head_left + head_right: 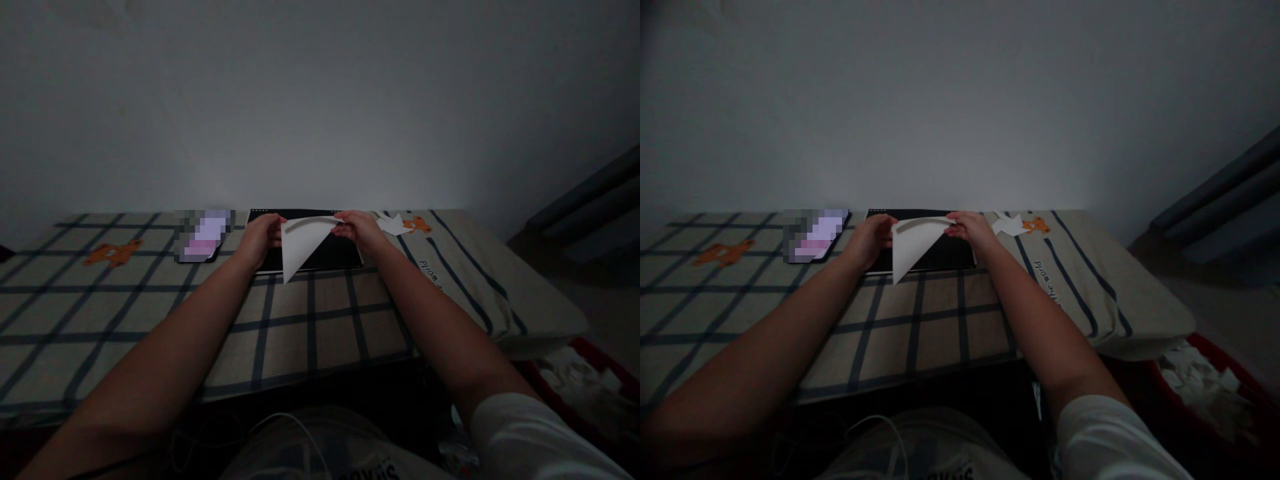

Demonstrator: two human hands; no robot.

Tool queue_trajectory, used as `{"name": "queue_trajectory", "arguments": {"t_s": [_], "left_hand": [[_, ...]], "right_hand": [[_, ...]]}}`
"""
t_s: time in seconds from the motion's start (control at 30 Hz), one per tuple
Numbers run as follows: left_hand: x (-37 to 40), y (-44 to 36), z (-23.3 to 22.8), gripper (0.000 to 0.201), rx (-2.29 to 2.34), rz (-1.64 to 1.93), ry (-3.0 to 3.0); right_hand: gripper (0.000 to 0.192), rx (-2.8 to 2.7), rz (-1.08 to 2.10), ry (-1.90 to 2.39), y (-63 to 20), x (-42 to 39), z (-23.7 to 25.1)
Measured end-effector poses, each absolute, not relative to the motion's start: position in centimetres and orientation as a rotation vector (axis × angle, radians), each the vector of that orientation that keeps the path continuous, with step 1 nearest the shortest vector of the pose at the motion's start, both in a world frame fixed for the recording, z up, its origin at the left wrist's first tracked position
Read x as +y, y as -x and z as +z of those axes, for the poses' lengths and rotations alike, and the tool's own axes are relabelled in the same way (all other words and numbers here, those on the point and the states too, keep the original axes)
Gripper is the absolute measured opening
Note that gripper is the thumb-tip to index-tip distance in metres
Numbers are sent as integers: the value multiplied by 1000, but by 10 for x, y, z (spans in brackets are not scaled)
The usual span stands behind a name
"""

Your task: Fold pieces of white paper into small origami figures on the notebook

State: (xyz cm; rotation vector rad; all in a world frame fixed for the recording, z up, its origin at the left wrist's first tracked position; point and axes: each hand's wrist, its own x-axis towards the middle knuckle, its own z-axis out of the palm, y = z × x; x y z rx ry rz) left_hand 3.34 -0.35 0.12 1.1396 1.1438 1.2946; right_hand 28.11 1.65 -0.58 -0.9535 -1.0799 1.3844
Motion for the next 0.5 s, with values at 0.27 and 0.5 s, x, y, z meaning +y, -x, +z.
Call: {"name": "queue_trajectory", "arguments": {"t_s": [0.27,0.5], "left_hand": [[-4,-34,-6,39,1193,1293,-1332],[1,-32,-11,44,1082,1323,-1330]], "right_hand": [[13,-1123,1372,925,-283,22,-12],[11,-1121,1437,1005,-281,19,-11]]}}
